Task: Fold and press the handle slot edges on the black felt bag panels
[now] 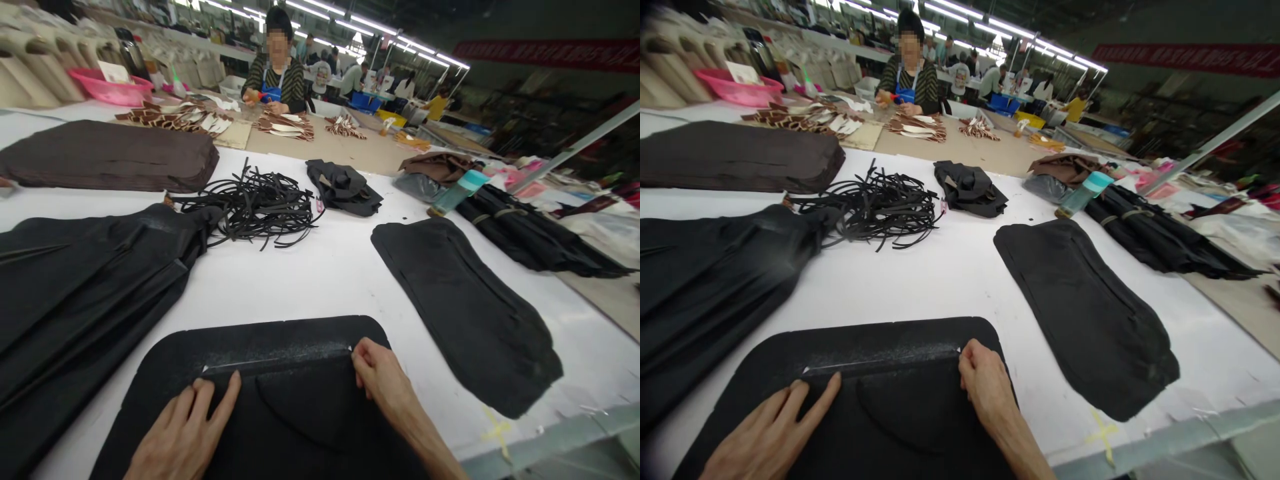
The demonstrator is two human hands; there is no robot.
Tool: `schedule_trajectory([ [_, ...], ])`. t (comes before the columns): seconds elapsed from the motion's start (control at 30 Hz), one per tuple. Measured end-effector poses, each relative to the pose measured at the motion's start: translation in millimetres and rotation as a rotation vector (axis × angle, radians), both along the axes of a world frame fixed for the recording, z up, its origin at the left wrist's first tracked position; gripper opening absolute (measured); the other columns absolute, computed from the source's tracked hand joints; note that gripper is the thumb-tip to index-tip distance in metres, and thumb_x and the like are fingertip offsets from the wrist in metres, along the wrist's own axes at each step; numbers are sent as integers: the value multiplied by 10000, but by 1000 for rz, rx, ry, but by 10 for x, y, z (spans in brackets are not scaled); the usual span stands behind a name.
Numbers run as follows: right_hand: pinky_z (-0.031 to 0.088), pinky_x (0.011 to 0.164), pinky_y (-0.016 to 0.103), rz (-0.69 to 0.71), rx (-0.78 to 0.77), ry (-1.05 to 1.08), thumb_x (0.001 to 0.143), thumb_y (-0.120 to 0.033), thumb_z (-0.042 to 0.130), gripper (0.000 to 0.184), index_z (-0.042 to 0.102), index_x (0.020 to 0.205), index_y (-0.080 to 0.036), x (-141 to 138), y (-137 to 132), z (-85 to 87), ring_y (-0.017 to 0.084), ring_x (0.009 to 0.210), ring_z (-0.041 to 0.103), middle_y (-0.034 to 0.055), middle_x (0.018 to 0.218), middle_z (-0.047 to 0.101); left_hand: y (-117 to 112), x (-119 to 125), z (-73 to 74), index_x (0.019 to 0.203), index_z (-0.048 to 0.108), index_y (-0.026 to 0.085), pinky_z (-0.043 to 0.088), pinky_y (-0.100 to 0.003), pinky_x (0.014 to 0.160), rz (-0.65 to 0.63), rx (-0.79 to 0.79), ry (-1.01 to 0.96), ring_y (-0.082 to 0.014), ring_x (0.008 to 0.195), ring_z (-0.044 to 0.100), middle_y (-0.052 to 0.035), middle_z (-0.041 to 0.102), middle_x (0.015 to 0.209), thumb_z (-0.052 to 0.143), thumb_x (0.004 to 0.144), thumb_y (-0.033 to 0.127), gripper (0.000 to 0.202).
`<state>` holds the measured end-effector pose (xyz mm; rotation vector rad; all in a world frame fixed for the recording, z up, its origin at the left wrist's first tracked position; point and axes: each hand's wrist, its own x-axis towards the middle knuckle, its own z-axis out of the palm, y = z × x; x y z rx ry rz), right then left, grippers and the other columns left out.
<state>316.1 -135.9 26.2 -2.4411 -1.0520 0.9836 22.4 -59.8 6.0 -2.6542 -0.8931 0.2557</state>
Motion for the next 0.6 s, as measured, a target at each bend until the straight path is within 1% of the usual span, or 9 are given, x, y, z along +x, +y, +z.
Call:
schedule_trajectory([
  [0.1,324,435,209,-4,-22,-19,830,-259,361,169,434,686,-211,-17,9,-8,107,444,510,-38,524,560,-20,101,98,1346,361,254,484,-422,757,27,-44,16,-281,845,565,-141,576,985,491,706,-49,721],
  [0.2,321,445,222,-1,-57,-31,847,-274,353,177,394,684,-220,-17,5,-30,111,443,502,-41,527,556,-23,211,217,1368,305,280,483,-403,692,44,-31,67,-275,778,570,-139,578,932,481,750,3,700],
  [0.23,319,455,230,11,-64,-65,852,-276,354,178,379,685,-223,-16,0,-36,116,452,504,-41,531,552,-23,238,244,1372,289,290,480,-399,677,44,-20,85,-273,757,570,-138,579,915,476,760,16,696],
  [0.3,318,492,250,54,-58,-209,863,-287,377,178,361,697,-226,-16,-15,-43,134,506,522,-33,560,551,-28,264,263,1379,258,307,472,-391,657,33,-2,109,-275,739,572,-136,581,895,476,765,24,710],
  [0.37,312,526,274,93,-51,-401,873,-307,413,163,374,736,-227,-26,-36,-49,163,561,537,-21,593,554,-37,256,229,1385,233,314,463,-391,636,21,27,130,-279,718,570,-131,580,872,494,752,17,746],
  [0.43,313,537,285,147,-21,-553,887,-288,427,120,406,787,-227,-48,-61,-64,182,604,549,-6,650,565,-43,227,149,1389,217,314,453,-395,616,7,56,136,-287,708,565,-127,574,857,515,736,9,779],
  [0.5,334,545,286,255,51,-666,887,-189,417,94,446,804,-224,-82,-90,-94,188,651,554,14,727,566,-43,198,59,1390,207,317,450,-402,609,4,72,126,-291,706,560,-120,566,857,527,725,8,801],
  [0.57,381,584,287,396,157,-756,851,-69,406,173,490,812,-215,-122,-125,-133,190,705,549,34,798,557,-40,181,4,1390,202,329,450,-405,613,12,71,117,-288,706,555,-105,560,853,526,720,10,810],
  [0.6,406,611,293,457,206,-793,827,-27,408,208,514,840,-205,-142,-146,-152,196,728,546,48,824,557,-41,180,-1,1389,201,334,450,-405,616,21,67,119,-286,706,552,-98,558,848,522,720,11,809],
])
